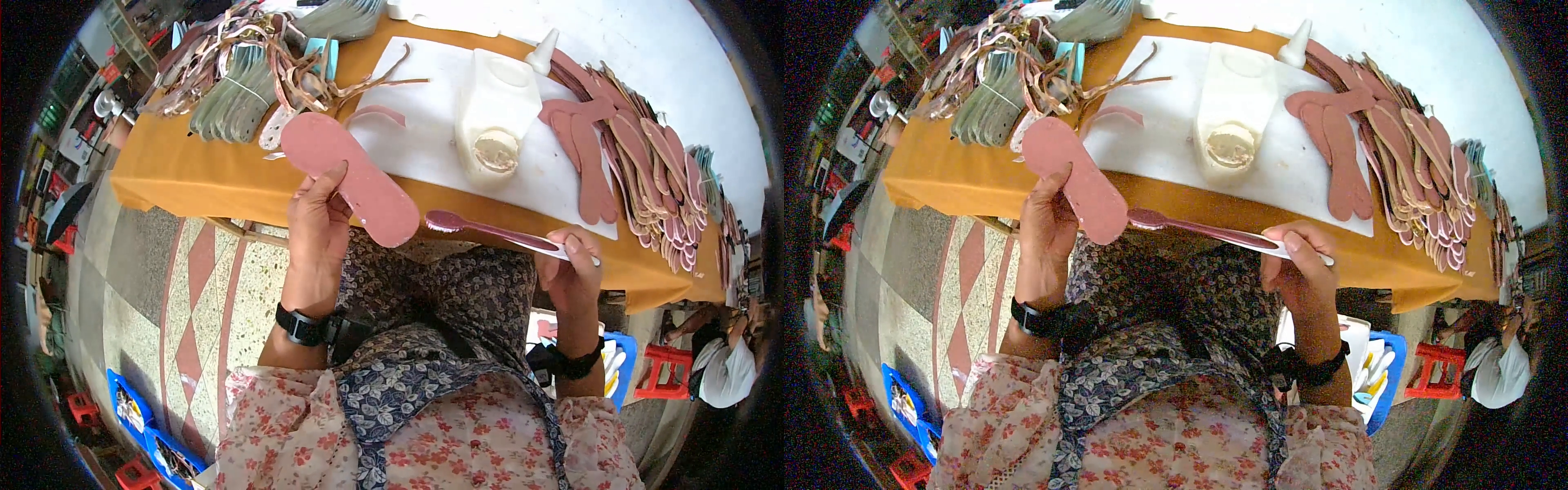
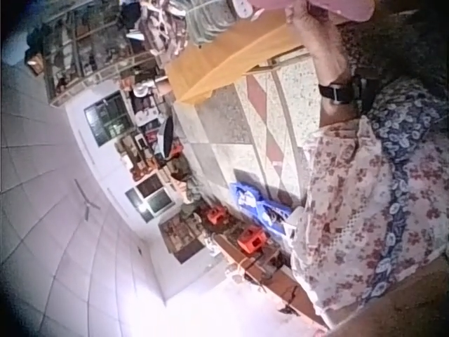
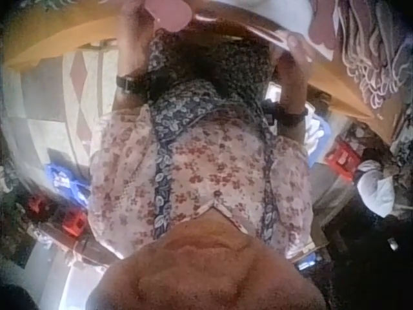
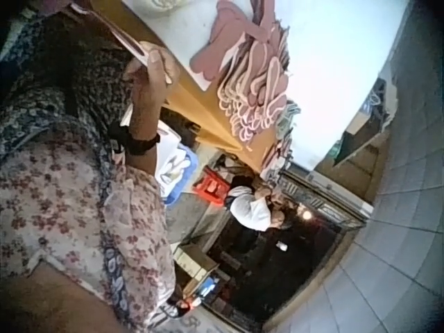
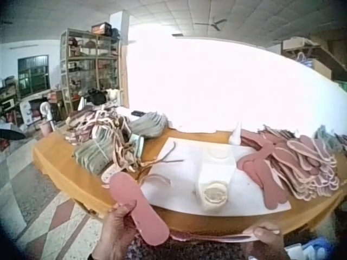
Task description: The recorder is applying glue to the edges and surfaces of shoe soles using a brush.
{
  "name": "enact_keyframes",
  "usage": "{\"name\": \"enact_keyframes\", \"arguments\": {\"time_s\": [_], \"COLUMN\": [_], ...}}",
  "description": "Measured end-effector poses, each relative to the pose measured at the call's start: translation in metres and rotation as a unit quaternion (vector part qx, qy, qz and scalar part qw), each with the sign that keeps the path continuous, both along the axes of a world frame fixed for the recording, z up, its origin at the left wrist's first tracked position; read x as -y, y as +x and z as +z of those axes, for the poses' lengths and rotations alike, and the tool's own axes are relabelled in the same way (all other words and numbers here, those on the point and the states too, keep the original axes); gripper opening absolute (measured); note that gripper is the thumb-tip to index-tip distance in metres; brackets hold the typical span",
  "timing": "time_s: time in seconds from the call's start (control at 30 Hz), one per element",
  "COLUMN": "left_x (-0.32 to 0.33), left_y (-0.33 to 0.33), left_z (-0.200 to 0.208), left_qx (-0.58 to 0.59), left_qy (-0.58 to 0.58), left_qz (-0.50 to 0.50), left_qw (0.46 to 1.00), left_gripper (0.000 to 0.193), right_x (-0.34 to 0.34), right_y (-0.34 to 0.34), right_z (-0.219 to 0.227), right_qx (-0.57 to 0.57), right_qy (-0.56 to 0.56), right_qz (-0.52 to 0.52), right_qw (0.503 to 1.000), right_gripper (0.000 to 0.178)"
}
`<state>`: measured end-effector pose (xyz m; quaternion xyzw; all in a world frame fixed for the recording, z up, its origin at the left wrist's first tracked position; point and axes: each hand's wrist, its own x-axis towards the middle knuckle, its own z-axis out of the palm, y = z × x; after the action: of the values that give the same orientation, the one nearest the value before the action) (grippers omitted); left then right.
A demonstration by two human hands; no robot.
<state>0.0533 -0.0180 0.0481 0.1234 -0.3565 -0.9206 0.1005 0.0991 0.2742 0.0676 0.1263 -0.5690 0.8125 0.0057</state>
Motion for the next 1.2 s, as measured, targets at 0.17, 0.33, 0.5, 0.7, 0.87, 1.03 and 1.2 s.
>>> {"name": "enact_keyframes", "arguments": {"time_s": [0.17,0.33,0.5,0.7,0.87,1.03,1.2], "left_x": [0.0,0.0,-0.005,-0.006,-0.004,-0.006,-0.007], "left_y": [0.001,-0.001,0.001,0.002,0.003,0.006,0.009], "left_z": [0.003,0.0,0.002,0.002,0.002,0.005,0.011], "left_qx": [0.001,0.003,0.02,0.01,0.011,0.011,0.007], "left_qy": [0.001,0.004,0.011,0.017,0.02,0.026,0.011], "left_qz": [-0.033,-0.039,-0.04,-0.057,-0.071,-0.09,-0.108], "left_qw": [0.999,0.999,0.999,0.998,0.997,0.996,0.994], "left_gripper": [0.012,0.01,0.009,0.012,0.017,0.018,0.019], "right_x": [0.001,0.0,0.004,0.003,0.005,0.008,0.011], "right_y": [-0.007,-0.007,-0.001,-0.006,-0.01,-0.013,-0.018], "right_z": [-0.006,-0.012,-0.011,-0.013,-0.013,-0.014,-0.014], "right_qx": [0.026,0.026,0.046,0.043,0.05,0.039,0.053], "right_qy": [-0.019,-0.063,-0.023,-0.023,-0.023,-0.038,-0.045], "right_qz": [0.016,0.064,0.064,0.055,0.052,0.054,0.06], "right_qw": [0.999,0.996,0.997,0.997,0.997,0.997,0.996], "right_gripper": [0.025,0.025,0.027,0.028,0.028,0.027,0.026]}}
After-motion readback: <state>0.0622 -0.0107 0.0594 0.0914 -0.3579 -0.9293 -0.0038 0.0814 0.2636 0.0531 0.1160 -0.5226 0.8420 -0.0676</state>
